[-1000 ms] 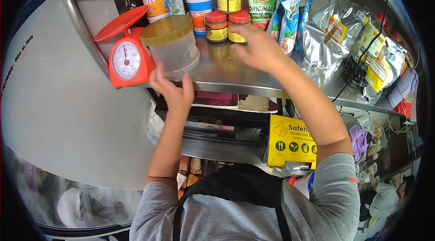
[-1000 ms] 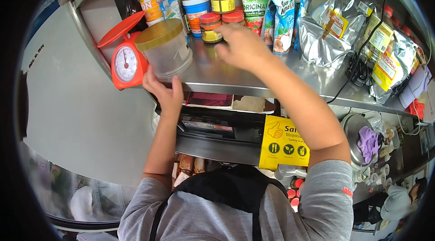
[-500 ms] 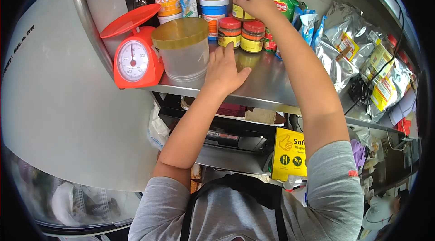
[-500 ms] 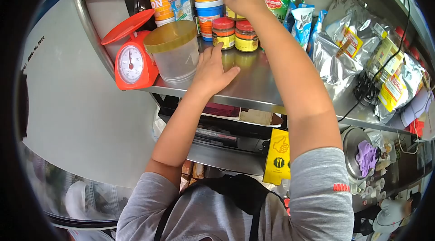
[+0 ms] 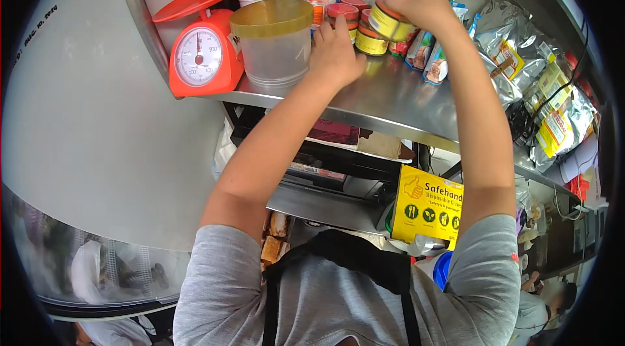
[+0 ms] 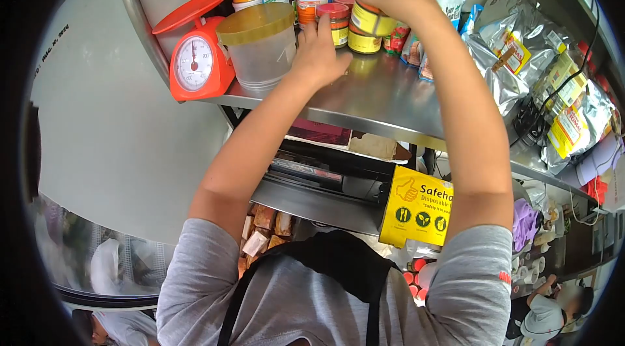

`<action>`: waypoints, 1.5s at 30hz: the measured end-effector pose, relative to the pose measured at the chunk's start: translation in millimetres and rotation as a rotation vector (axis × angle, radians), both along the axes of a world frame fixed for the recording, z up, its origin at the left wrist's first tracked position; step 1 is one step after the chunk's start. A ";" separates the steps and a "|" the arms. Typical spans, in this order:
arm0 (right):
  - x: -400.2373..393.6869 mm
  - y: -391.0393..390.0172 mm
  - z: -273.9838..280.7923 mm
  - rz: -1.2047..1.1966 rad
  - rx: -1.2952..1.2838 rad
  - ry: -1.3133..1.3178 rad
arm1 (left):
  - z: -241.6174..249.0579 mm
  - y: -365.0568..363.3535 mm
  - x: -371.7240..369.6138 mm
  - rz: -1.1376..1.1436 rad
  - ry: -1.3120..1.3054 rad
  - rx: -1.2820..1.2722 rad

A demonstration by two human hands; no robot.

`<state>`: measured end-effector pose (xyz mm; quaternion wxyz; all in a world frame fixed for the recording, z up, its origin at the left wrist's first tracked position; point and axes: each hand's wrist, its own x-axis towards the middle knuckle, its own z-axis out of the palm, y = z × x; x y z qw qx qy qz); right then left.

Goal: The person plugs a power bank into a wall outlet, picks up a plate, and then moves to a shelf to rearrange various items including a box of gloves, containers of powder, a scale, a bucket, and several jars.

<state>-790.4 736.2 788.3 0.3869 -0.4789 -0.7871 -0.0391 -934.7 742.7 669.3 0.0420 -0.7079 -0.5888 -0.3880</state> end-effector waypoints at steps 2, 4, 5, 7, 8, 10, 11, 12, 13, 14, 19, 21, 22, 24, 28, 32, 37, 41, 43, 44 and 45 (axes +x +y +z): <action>20.6 -14.4 -8.6 0.077 -0.164 0.094 | 16.0 20.8 4.8 0.047 0.010 -0.008; 37.3 -24.8 -19.2 0.127 -0.284 0.121 | 28.8 40.6 11.6 0.087 -0.028 -0.060; 42.3 -37.6 -23.7 0.138 -0.298 0.084 | 34.6 49.5 15.5 0.104 -0.074 -0.105; 51.9 -57.0 -35.1 0.188 -0.298 0.048 | 34.8 68.7 15.3 0.093 -0.153 -0.115; 56.5 -65.1 -42.1 0.228 -0.287 0.051 | 26.0 78.0 11.4 0.064 -0.184 -0.084; 59.0 -87.0 -48.0 0.255 -0.351 0.045 | 21.0 87.4 7.7 0.032 -0.218 -0.055; 62.4 -89.7 -56.0 0.328 -0.338 0.102 | 25.1 83.4 7.1 0.031 -0.223 -0.062; 66.7 -91.4 -64.6 0.405 -0.332 0.156 | 26.4 78.5 5.0 0.035 -0.231 -0.075; 66.9 -99.3 -66.3 0.407 -0.376 0.196 | 25.2 75.8 6.1 0.051 -0.222 -0.048; 65.6 -107.0 -65.9 0.416 -0.424 0.232 | 24.3 72.1 8.7 0.076 -0.213 -0.024; 55.9 -124.2 -68.4 0.447 -0.540 0.227 | 6.6 17.1 15.0 -0.173 -0.246 0.222; 45.2 -127.9 -73.4 0.543 -0.592 0.234 | -1.0 -11.3 -0.9 -0.313 -0.381 0.297; 41.4 -128.9 -76.7 0.610 -0.635 0.229 | -0.4 -28.9 -9.1 -0.384 -0.455 0.298; 26.3 -133.8 -84.8 0.644 -0.722 0.181 | 2.3 -76.5 -42.0 -0.520 -0.574 0.133; -16.2 -142.0 -105.8 0.704 -0.820 -0.108 | -19.9 -149.2 -108.5 -0.587 -0.428 0.162; -66.0 -135.6 -151.4 0.740 -0.792 -0.558 | -86.5 -193.1 -149.2 -0.406 -0.389 -0.044; -112.4 -119.0 -256.9 0.633 -0.733 -0.898 | -215.5 -196.0 -156.7 -0.049 -0.493 -0.340; -161.2 -106.8 -314.4 0.509 -0.762 -1.026 | -296.3 -174.0 -167.6 0.114 -0.420 -0.237; -176.0 -104.0 -341.5 0.508 -0.672 -1.001 | -317.7 -165.8 -171.5 0.146 -0.390 -0.195; -181.2 -102.8 -352.9 0.504 -0.631 -0.980 | -325.3 -162.4 -172.4 0.161 -0.375 -0.173; -186.3 -100.9 -363.2 0.500 -0.588 -0.958 | -332.4 -158.9 -173.8 0.166 -0.368 -0.139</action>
